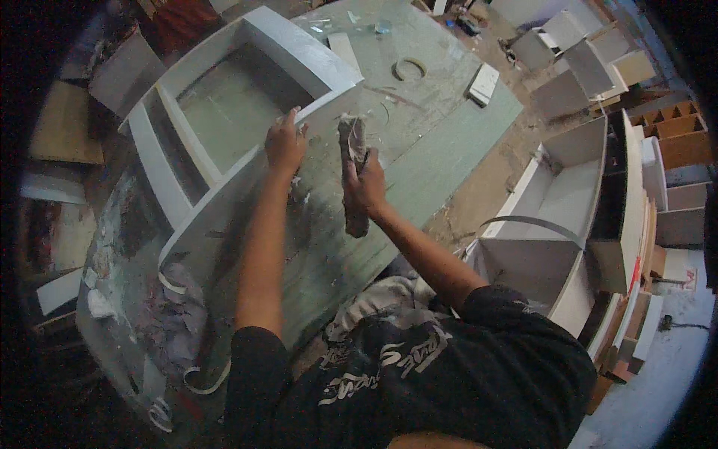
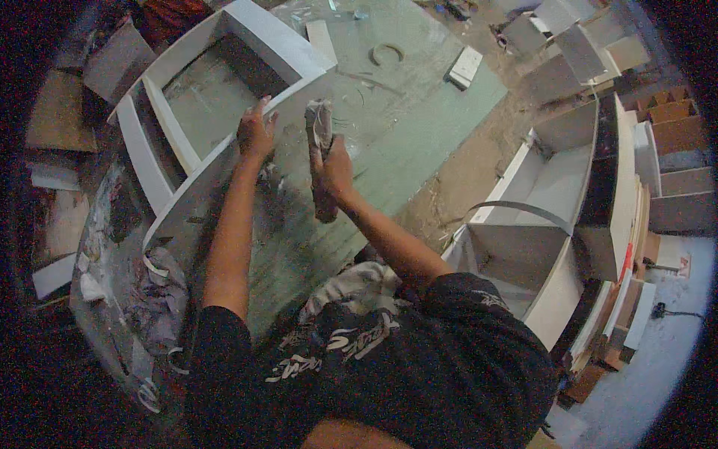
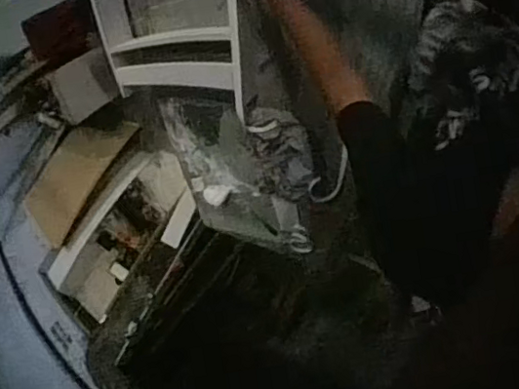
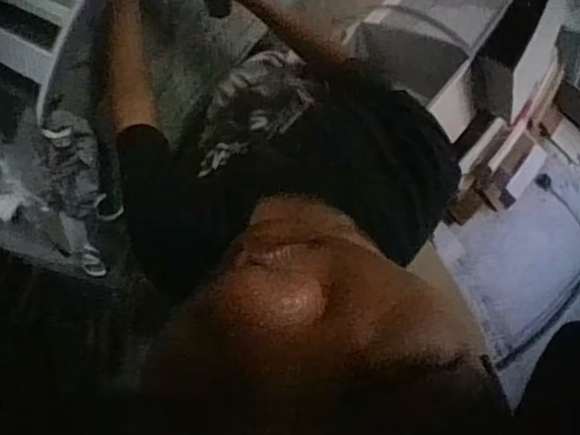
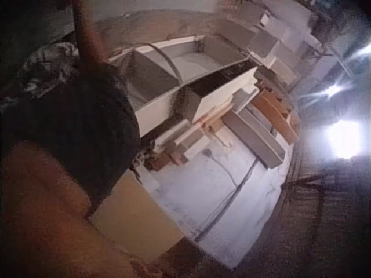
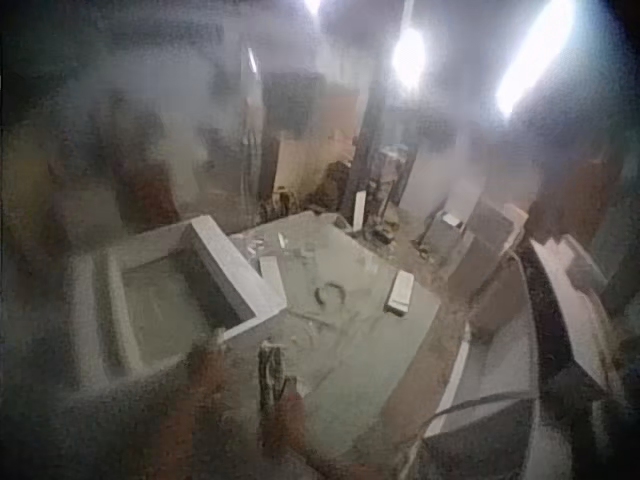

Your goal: The person applies a long strip of white veneer edge banding to the edge of a white square frame on a workbench by hand and then uses a small tool to trim and smooth the edge.

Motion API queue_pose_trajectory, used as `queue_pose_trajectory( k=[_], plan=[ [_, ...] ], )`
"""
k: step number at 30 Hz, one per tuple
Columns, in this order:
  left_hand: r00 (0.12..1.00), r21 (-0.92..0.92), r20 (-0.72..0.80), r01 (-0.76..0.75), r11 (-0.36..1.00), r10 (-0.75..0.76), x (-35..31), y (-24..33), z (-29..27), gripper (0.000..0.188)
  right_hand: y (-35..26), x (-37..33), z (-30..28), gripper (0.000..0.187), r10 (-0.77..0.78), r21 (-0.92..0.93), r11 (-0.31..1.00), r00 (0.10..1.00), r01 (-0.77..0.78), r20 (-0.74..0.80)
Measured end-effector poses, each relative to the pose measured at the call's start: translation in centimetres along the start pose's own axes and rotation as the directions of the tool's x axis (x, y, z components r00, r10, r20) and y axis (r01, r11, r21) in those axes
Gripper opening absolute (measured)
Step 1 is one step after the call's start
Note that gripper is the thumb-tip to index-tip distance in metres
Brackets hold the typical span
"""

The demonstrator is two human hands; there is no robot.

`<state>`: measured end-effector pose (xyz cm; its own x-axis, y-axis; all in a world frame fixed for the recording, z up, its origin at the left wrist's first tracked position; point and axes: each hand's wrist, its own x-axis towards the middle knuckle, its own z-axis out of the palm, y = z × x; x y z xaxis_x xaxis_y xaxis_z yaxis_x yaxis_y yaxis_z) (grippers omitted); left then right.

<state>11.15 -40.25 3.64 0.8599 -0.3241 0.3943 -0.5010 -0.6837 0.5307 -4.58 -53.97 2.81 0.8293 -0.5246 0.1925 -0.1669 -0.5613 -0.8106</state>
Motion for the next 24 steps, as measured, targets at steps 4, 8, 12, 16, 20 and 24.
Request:
queue_pose_trajectory(
  k=[4, 8, 12, 16, 20, 24],
  plan=[
    [0.996, 0.034, -0.072, 0.050, 0.998, -0.047, 1.3, 1.5, 2.5, 0.041, 1.2, 3.6, -0.5, 0.046, 0.030, -0.040, 0.999, 0.998, -0.027, 0.062],
    [0.977, -0.068, -0.209, -0.059, 0.996, 0.044, 2.9, 0.7, 5.0, 0.035, 0.9, 8.6, 2.4, 0.054, -0.159, 0.033, 0.987, 0.987, 0.159, 0.008],
    [0.958, 0.047, -0.278, 0.080, 0.996, -0.064, 2.7, 1.5, 7.5, 0.034, 4.1, 13.3, 5.6, 0.051, -0.469, 0.018, 0.883, 0.883, 0.469, 0.033],
    [0.963, 0.061, -0.256, 0.103, 0.993, -0.085, 2.9, 2.1, 6.5, 0.038, 4.1, 13.5, 6.2, 0.052, -0.413, 0.070, 0.907, 0.909, 0.416, -0.052],
    [0.972, 0.121, -0.215, 0.123, 0.985, -0.095, 3.4, 4.0, 5.8, 0.037, 5.9, 14.5, 6.5, 0.056, -0.316, 0.045, 0.944, 0.934, 0.328, -0.167],
    [0.972, 0.095, -0.236, 0.036, 0.995, -0.012, 2.3, 1.2, 6.9, 0.035, 5.7, 16.0, 5.5, 0.045, -0.220, 0.092, 0.966, 0.955, 0.242, -0.199]
  ],
)
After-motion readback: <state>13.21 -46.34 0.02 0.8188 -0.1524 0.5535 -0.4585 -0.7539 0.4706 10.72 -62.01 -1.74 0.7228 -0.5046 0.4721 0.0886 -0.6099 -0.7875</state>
